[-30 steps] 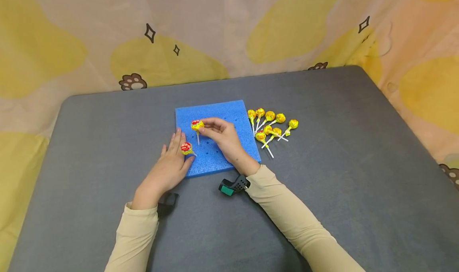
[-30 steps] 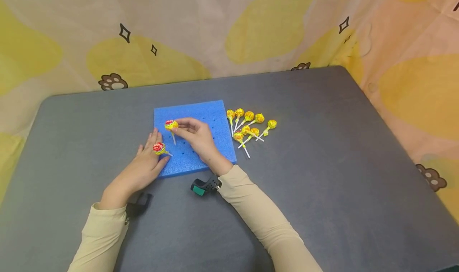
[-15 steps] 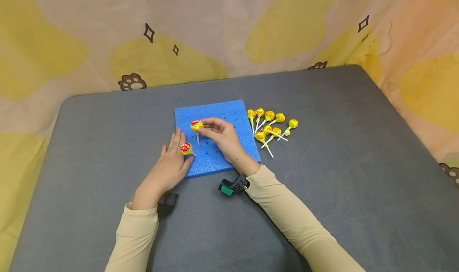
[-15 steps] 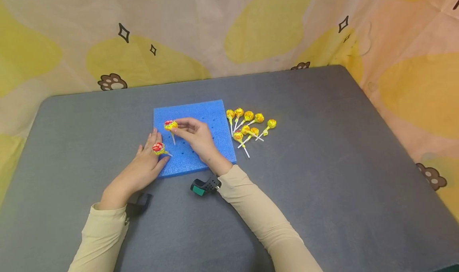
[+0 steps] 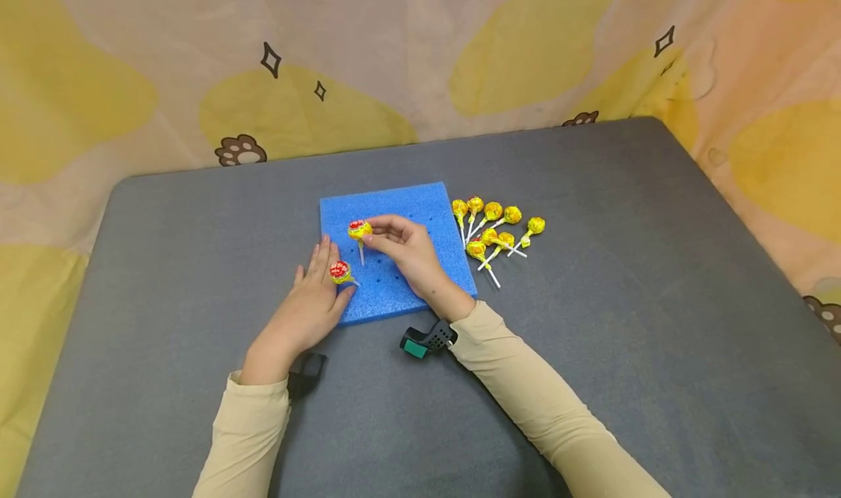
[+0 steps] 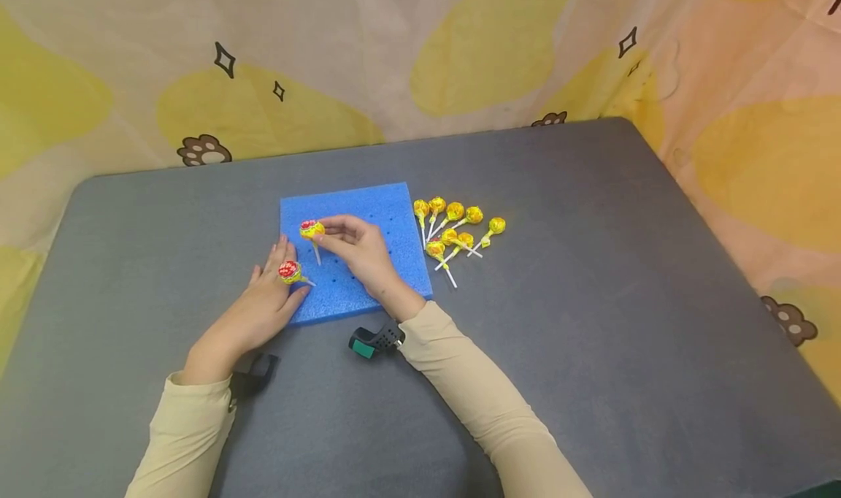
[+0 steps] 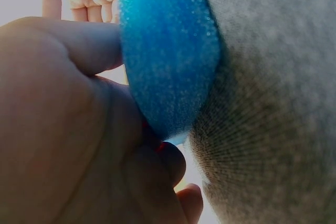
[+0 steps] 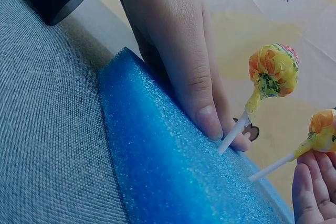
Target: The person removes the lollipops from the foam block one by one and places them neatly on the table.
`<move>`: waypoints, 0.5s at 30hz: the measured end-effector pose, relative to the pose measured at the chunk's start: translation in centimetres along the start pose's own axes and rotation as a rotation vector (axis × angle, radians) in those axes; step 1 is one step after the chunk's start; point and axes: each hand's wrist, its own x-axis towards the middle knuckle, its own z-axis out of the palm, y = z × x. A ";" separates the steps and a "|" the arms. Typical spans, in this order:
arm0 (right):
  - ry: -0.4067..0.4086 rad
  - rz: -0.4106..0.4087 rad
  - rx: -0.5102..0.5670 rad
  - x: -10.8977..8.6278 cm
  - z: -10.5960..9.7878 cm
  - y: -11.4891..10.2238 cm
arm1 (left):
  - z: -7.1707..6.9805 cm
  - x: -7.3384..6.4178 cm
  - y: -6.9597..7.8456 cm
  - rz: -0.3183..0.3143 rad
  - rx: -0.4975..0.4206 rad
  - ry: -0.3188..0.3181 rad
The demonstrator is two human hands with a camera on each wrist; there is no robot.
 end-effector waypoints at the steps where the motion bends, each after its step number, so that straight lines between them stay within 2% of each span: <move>1: -0.001 0.001 0.001 0.0 0.0 0.0 | 0.0 0.0 0.0 -0.001 -0.002 -0.004; 15: 0.004 0.011 -0.025 0.0 0.0 -0.1 | 0.0 0.3 -0.3 0.007 -0.005 -0.014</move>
